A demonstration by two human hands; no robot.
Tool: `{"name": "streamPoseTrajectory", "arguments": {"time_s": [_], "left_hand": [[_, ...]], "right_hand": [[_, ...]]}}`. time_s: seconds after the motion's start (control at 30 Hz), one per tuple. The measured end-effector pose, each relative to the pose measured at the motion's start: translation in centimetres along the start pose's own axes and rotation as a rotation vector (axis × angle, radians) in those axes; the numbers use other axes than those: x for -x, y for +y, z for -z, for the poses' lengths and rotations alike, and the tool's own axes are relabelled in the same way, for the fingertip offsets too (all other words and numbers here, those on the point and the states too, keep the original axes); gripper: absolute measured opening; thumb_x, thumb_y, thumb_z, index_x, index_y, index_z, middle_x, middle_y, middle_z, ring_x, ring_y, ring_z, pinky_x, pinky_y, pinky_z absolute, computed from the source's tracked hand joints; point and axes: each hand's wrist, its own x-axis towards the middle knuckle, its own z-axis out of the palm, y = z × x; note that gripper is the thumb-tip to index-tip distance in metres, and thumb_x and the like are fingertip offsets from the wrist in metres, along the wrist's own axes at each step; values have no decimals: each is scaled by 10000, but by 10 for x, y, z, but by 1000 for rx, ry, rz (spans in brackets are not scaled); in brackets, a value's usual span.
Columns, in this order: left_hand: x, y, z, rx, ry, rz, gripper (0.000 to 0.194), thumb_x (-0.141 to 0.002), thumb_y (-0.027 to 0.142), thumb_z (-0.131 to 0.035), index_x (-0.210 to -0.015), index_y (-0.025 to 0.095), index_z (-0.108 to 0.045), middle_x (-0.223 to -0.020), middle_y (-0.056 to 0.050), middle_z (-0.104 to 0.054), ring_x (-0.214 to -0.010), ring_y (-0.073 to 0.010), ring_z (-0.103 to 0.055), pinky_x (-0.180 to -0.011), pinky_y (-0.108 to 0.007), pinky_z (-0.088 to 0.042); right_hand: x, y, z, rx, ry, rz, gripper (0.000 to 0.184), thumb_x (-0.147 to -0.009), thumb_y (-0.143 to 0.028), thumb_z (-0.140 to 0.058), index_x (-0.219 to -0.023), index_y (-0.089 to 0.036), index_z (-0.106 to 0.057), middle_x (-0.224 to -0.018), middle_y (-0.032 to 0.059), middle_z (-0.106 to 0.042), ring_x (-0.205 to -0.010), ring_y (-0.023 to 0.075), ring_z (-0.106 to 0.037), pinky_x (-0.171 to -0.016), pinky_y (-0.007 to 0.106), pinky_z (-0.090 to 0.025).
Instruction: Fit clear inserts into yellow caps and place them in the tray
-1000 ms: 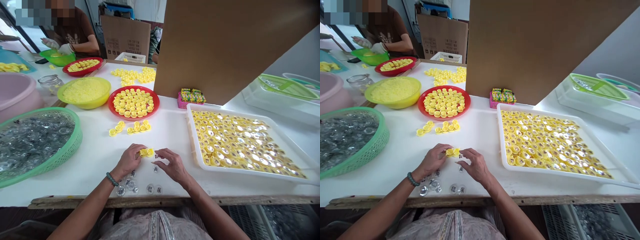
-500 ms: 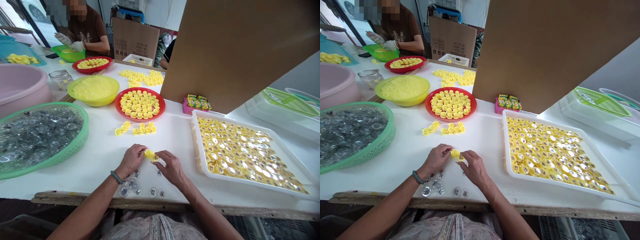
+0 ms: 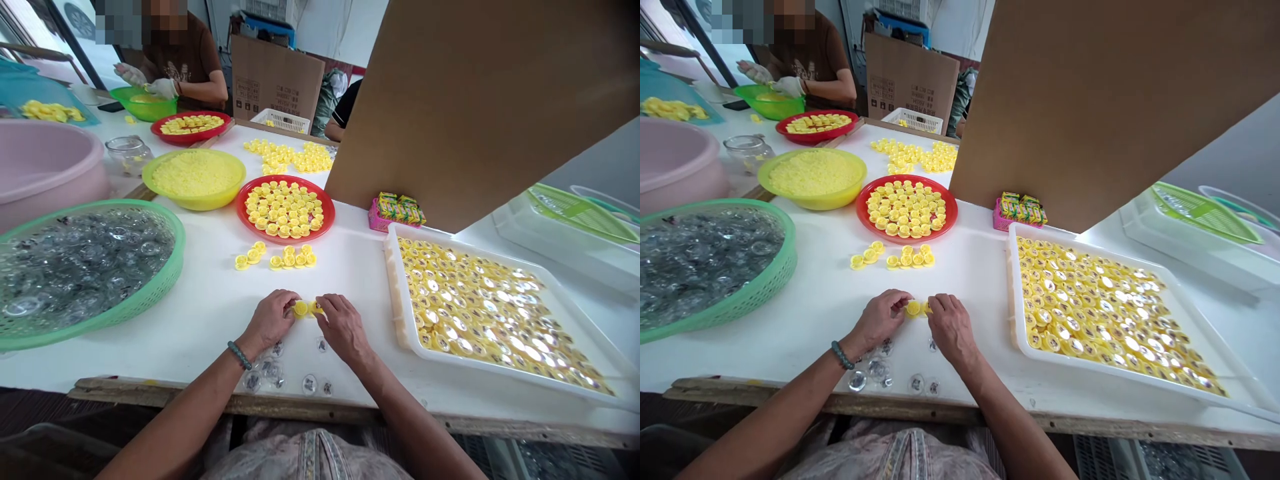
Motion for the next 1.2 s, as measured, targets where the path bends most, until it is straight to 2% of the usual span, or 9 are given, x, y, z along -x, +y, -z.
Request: {"name": "streamPoseTrajectory", "arguments": {"time_s": [0.1,0.2,0.37,0.57,0.87,1.03,1.2], "left_hand": [[0,-4,-1,12,3,9,361,-678,9,-462,-959,198,-585,-881,-29,-601,-794,-181,-556,-738,-311,-472],[0,-6,-1,51,1,31,345,-694,32,-482,-977,202,-585,-872,-26,-607,-764,-174,-562,-718,-301,-474],[0,-5,0,170,-10,102,311,-729,99,-509,-1011,213,-575,-824,-8,-614,-703,-156,-578,-681,-279,-484],[-4,-8,2,289,-16,146,255,-742,173,-550,-994,211,-562,-788,-3,-637,-696,-157,-598,-681,-279,-483],[-6,-14,2,443,-41,206,287,-693,206,-607,-969,204,-528,-776,-4,-650,-659,-155,-589,-628,-272,-474],[-8,-17,1,488,-23,238,291,-665,193,-636,-934,205,-525,-749,7,-663,-644,-156,-602,-625,-272,-480],[-8,-16,2,548,-40,305,318,-641,172,-643,-935,194,-523,-752,-13,-683,-685,-187,-629,-651,-306,-477]], "right_hand": [[-4,6,4,-20,29,-37,219,-832,-138,-509,-1038,-177,-571,-970,91,-609,-897,225,-540,-798,361,-449],[-8,8,10,-141,42,-27,236,-828,-187,-554,-1063,-185,-579,-997,84,-625,-902,214,-561,-796,350,-467],[-17,2,10,-284,-72,83,260,-807,-197,-604,-1066,-211,-600,-994,72,-648,-904,183,-595,-774,301,-483],[-27,-5,3,-185,-171,126,173,-792,-166,-624,-963,-194,-626,-915,63,-661,-866,178,-591,-730,271,-460],[-41,-6,5,-64,-228,241,56,-754,-146,-666,-776,-189,-637,-738,30,-647,-772,167,-558,-681,257,-407],[-43,-6,0,-47,-261,205,47,-750,-166,-673,-736,-205,-649,-706,21,-647,-739,160,-562,-619,242,-386],[-46,-16,3,65,-324,185,90,-727,-162,-685,-649,-187,-649,-646,40,-631,-678,176,-549,-591,266,-384]]}}
